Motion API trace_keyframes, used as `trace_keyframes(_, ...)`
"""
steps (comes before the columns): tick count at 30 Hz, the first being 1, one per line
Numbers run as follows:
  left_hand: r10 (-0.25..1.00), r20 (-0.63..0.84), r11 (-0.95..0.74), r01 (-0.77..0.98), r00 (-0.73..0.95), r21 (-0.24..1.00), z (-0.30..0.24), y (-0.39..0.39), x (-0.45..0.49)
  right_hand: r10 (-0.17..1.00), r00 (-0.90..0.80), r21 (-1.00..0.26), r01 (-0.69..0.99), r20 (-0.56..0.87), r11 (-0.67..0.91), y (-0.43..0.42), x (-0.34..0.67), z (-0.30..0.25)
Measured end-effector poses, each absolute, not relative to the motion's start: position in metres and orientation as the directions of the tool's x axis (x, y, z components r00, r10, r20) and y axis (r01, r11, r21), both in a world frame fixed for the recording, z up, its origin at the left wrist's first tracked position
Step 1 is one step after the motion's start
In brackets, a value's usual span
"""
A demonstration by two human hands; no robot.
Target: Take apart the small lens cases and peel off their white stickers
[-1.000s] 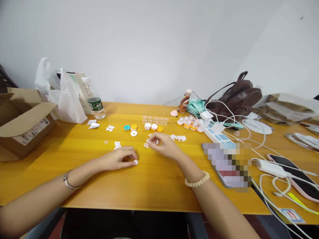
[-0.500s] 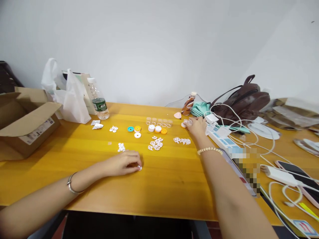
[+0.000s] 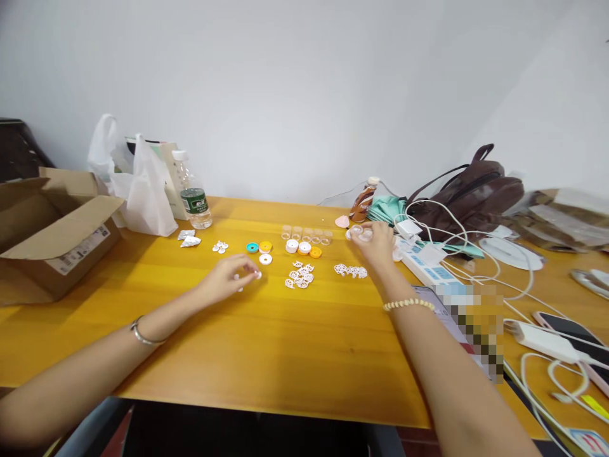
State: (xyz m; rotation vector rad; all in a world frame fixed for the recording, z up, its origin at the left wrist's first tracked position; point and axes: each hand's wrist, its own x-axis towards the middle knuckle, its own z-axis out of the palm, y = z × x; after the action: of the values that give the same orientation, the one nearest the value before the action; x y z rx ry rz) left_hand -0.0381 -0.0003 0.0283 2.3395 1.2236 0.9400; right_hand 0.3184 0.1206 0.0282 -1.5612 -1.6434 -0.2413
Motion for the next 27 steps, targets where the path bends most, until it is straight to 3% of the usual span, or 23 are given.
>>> trace_keyframes(2, 0.863, 0.397, -0.499, 0.659, 0.313, 0.563, 0.025, 0.018, -0.044, 0.747, 0.064, -0.454, 0.827, 0.662, 0.331, 0.107, 0.308, 0.031)
trace_keyframes(6, 0.923, 0.326, -0.343, 0.825, 0.206, 0.449, 0.019, 0.047, -0.052, 0.804, -0.123, -0.558, 0.659, 0.581, 0.504, 0.064, 0.273, 0.033)
trace_keyframes(10, 0.937, 0.305, -0.286, 0.874, 0.169, 0.393, 0.018, 0.059, -0.062, 0.828, -0.331, -0.622, 0.548, 0.454, 0.560, 0.015, 0.230, 0.028)
trace_keyframes(15, 0.950, 0.296, -0.203, 0.916, 0.100, 0.345, 0.022, 0.065, -0.088, 0.757, -0.534, -0.662, 0.416, 0.377, 0.623, -0.021, 0.200, 0.023)
trace_keyframes(27, 0.952, 0.297, -0.146, 0.961, 0.072, 0.235, 0.022, 0.066, -0.103, 0.708, -0.589, -0.694, 0.319, 0.389, 0.646, -0.033, 0.188, 0.012)
